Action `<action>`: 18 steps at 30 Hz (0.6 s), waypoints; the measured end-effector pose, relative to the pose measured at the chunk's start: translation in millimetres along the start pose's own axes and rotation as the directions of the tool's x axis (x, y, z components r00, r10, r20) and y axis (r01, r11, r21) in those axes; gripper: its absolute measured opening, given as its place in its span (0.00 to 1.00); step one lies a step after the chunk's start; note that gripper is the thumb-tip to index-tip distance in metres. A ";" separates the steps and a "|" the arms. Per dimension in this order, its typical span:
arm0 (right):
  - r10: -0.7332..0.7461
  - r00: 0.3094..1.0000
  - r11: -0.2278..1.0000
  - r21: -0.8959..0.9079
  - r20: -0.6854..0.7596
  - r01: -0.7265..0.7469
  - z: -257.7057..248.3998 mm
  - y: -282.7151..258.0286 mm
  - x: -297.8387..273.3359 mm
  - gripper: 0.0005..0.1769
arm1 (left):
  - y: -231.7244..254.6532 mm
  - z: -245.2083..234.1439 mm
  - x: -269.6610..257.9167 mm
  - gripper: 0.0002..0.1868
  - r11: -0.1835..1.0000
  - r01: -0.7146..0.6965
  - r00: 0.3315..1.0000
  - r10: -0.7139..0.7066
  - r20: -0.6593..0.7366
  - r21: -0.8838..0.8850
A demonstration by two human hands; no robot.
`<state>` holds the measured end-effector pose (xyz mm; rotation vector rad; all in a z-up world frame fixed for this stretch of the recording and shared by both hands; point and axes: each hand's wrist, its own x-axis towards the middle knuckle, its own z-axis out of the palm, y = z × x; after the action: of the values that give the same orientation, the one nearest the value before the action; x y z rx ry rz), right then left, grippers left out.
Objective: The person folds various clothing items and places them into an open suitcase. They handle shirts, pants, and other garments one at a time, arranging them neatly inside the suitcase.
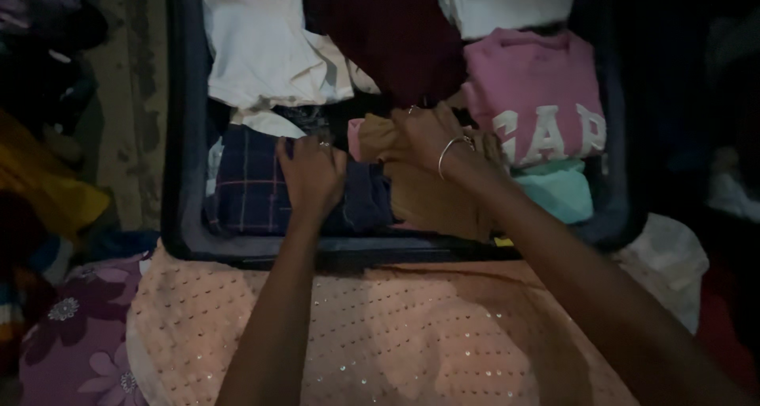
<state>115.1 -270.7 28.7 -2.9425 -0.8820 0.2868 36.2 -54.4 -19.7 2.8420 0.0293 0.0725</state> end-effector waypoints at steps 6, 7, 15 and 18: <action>-0.057 0.974 0.997 -0.055 -0.218 0.046 1.5 -2.7 4.4 0.19 | 2.0 1.0 2.8 0.25 1.000 0.012 0.999 -0.012 -0.042 -0.014; -0.065 0.956 0.998 -0.029 -0.285 0.059 4.2 -4.3 4.1 0.21 | 1.0 2.6 2.5 0.25 0.999 0.007 0.998 -0.009 -0.057 -0.045; 0.049 0.992 0.995 0.089 -0.115 -0.039 -9.6 -12.8 -9.8 0.20 | -4.3 3.8 1.9 0.31 0.994 -0.097 0.993 0.093 -0.071 -0.052; -0.089 0.932 0.993 0.041 -0.351 0.110 -9.9 -15.6 -15.1 0.11 | -10.0 7.7 2.9 0.32 0.994 -0.009 1.000 0.010 0.009 -0.106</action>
<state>96.2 -265.9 42.5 -2.7541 -0.9428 -0.2073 39.4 -47.0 -29.8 2.7369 0.0096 0.0602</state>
